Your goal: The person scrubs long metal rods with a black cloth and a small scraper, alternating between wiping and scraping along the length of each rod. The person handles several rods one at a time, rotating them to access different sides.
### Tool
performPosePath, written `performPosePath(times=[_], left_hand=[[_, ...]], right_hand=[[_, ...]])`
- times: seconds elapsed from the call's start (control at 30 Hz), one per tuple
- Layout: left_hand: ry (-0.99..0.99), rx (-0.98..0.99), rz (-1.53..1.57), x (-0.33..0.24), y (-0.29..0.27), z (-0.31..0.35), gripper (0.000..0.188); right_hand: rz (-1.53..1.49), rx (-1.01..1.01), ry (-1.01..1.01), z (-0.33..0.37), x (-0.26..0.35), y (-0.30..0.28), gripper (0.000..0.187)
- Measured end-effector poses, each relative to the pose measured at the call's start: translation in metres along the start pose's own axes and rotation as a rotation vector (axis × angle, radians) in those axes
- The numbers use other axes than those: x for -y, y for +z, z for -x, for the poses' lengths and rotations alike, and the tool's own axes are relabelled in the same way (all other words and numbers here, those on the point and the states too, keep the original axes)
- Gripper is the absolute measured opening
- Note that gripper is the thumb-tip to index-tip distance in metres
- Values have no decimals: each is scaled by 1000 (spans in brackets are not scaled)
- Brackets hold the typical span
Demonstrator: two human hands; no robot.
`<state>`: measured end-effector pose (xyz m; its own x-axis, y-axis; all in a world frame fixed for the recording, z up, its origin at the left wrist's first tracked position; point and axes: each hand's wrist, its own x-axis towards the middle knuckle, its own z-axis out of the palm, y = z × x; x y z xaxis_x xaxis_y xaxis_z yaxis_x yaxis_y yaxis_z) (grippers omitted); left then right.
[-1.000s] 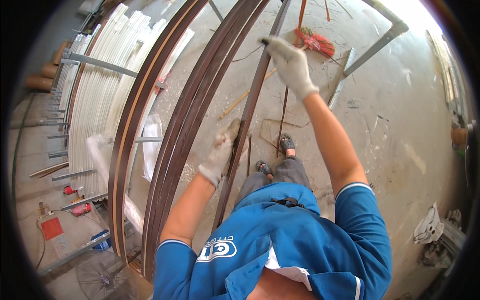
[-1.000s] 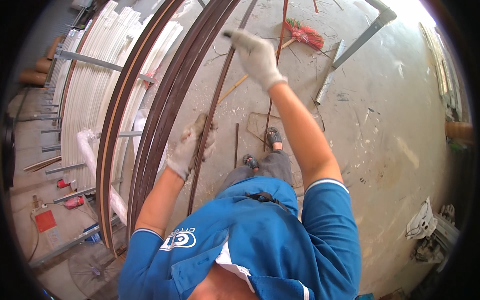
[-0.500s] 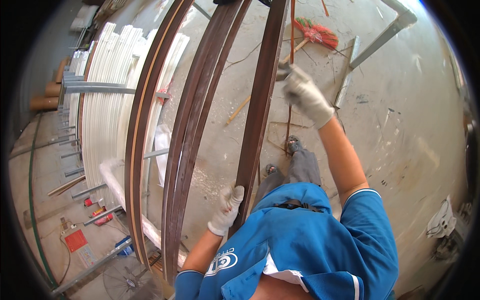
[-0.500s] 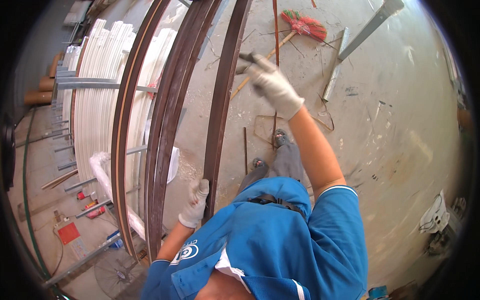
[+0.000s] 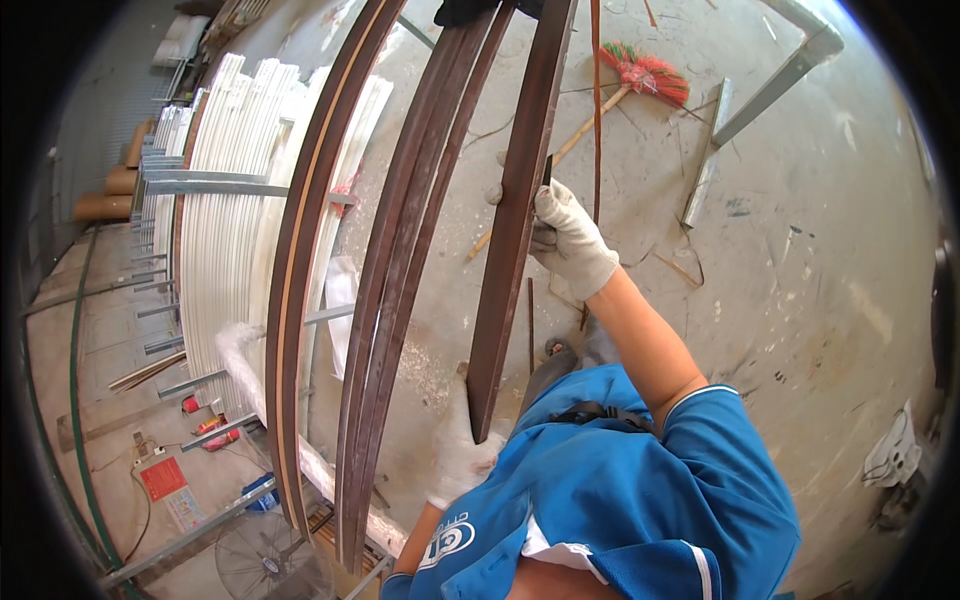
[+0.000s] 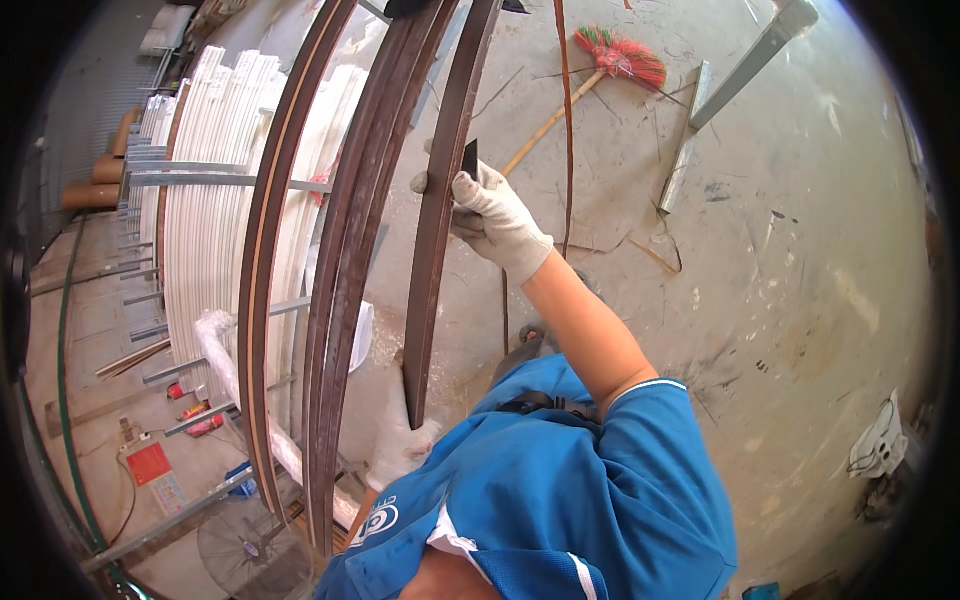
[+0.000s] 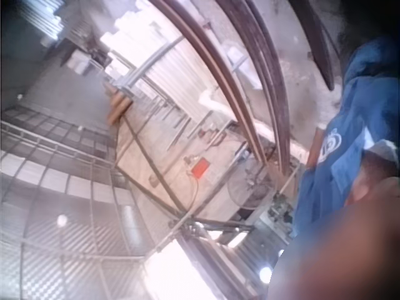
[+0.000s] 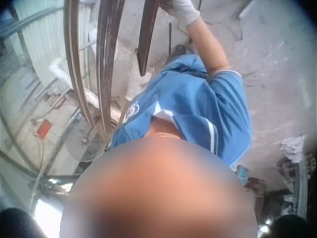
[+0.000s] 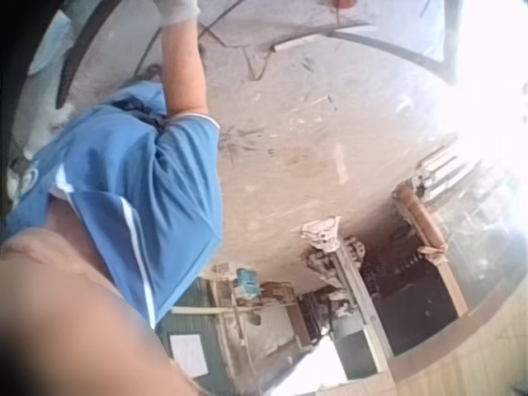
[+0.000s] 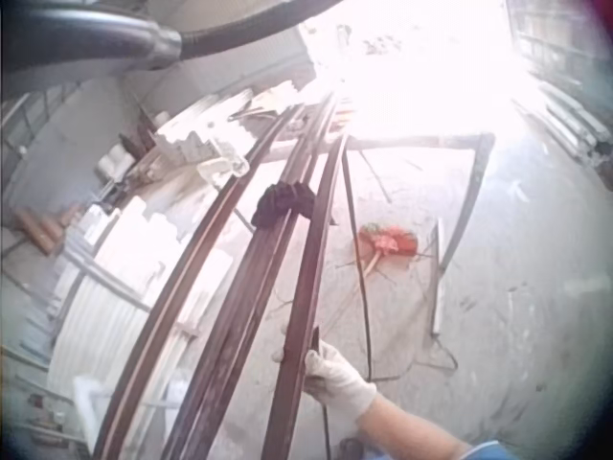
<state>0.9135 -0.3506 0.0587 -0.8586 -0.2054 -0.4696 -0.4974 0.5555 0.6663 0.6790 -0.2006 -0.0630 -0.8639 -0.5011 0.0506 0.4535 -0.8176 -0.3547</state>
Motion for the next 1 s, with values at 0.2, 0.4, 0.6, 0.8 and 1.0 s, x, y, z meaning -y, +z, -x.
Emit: performPosePath(times=[0.2, 0.4, 0.6, 0.8, 1.0], left_hand=[[-46, 157, 270, 15, -43, 3, 88], [-109, 178, 175, 23, -67, 17, 94], [-259, 163, 288, 34, -74, 40, 97], [-330, 137, 268, 42, -75, 49, 101], [-315, 101, 184, 39, -75, 49, 102]], right_hand=[[675, -210, -76, -1, 24, 3, 49], [888, -374, -153, -16, 93, -23, 40], [933, -321, -266, -45, 122, -20, 24], [1113, -243, -209, -65, 139, -13, 27], [1349, -218, -286, -83, 146, -13, 29]])
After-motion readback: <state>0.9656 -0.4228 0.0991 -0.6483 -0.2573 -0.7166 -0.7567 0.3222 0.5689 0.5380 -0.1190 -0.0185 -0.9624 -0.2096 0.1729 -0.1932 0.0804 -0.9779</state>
